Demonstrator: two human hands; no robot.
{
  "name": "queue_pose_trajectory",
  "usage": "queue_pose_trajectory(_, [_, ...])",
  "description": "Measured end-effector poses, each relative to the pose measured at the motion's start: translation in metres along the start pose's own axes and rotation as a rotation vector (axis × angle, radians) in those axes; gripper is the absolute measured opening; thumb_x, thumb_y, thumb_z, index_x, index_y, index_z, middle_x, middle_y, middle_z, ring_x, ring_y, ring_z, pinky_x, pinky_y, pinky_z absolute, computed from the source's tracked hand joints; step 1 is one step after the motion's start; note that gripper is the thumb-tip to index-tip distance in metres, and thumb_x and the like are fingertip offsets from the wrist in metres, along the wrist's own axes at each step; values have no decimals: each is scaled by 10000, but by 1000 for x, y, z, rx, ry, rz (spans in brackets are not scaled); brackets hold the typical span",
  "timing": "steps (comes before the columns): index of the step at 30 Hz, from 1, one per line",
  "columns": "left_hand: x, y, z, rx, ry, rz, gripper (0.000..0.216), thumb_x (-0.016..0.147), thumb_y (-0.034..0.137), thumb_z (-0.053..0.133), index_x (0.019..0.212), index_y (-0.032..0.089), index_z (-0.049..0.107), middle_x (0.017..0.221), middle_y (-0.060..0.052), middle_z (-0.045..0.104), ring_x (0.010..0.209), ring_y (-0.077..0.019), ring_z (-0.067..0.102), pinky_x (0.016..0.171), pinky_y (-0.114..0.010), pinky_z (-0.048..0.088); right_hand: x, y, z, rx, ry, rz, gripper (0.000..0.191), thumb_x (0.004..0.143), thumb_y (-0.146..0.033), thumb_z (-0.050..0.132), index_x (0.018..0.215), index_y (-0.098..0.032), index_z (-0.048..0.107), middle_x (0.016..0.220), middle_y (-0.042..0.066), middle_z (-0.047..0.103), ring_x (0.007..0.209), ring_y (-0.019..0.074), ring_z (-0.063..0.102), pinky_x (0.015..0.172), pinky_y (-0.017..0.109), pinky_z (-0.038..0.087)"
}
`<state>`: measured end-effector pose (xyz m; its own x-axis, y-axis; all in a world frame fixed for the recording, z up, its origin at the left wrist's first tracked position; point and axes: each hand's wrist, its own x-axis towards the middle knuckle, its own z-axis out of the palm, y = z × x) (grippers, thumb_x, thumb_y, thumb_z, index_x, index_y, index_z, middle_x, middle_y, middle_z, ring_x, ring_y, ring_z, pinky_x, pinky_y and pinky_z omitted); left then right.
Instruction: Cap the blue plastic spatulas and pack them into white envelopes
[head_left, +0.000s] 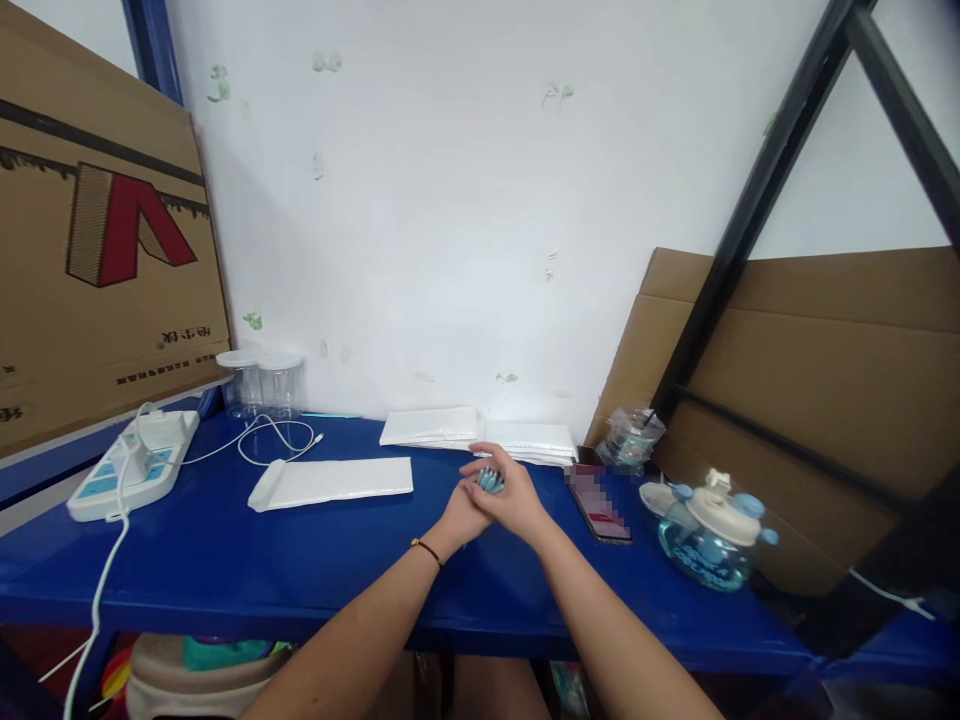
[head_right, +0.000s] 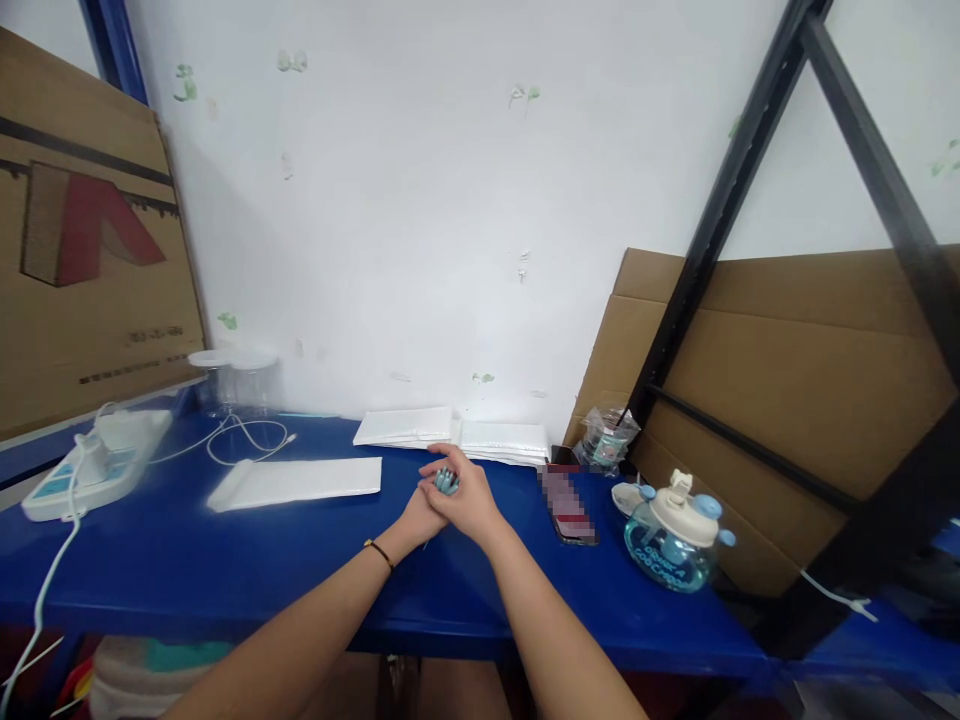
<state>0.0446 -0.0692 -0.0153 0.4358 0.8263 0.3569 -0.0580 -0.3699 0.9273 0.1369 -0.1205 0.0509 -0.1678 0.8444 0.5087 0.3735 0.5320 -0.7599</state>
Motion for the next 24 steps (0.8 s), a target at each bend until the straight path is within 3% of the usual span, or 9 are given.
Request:
queue_pose_trajectory(2, [-3,0,-1,0,-40,-10,146,619,139,603,757,175,576,758,-47,629,732,-180,598,699,-290,484,-2,1,4,-120,63,-15,289,745,-171,501,1027,-215,547,866,28,650,809,170,621,802,326,478])
queue_pose_trajectory(4, [-5,-3,-3,12,-117,-73,92,620,143,592,700,171,555,594,-13,582,549,-161,570,535,-267,458,0,5,6,-155,147,8,203,763,-178,463,932,-199,573,856,39,636,800,173,609,773,309,483])
queue_pose_trajectory(8, [-9,-5,-6,-54,-170,-213,83,655,196,578,673,183,498,423,73,409,340,-75,374,370,-198,280,5,13,7,92,260,93,308,778,-244,515,1082,-213,481,888,37,619,637,149,602,652,306,506])
queue_pose_trajectory(11, [-14,-2,-5,-165,-263,-308,117,665,228,598,728,186,508,410,95,358,343,-55,305,368,-186,257,1,14,6,443,93,185,552,694,-294,670,1177,-242,408,896,36,638,660,170,625,612,317,512])
queue_pose_trajectory(14, [-20,8,-6,-79,-444,-369,191,662,306,637,767,171,552,455,65,435,382,-78,383,389,-203,325,-7,14,5,580,-198,275,333,640,-339,737,874,-176,566,787,62,659,810,228,636,741,372,495])
queue_pose_trajectory(16, [-22,19,-16,27,-495,-263,324,649,384,666,881,173,582,617,10,562,523,-126,520,493,-249,433,-13,18,2,597,-149,292,254,711,-390,680,734,-168,561,675,50,635,861,231,626,831,390,456])
queue_pose_trajectory(18, [-19,29,-37,213,-513,-69,559,554,437,743,1029,195,577,937,-58,624,847,-207,589,755,-327,477,-16,25,-4,636,48,288,245,779,-418,610,776,-180,551,537,-10,547,769,205,629,814,384,456])
queue_pose_trajectory(20, [-13,35,-72,521,-423,20,904,393,463,809,1204,209,500,1242,-126,506,1133,-305,461,978,-417,346,-19,37,-15,658,222,289,254,782,-419,610,874,-194,536,470,-73,436,536,148,563,671,337,481])
queue_pose_trajectory(24, [-4,28,-154,1070,-233,-274,1246,237,440,824,1354,194,331,1440,-212,222,1317,-440,99,1021,-614,65,-29,61,-31,502,343,368,350,724,-429,667,951,-195,537,474,-97,377,370,70,349,401,210,329])
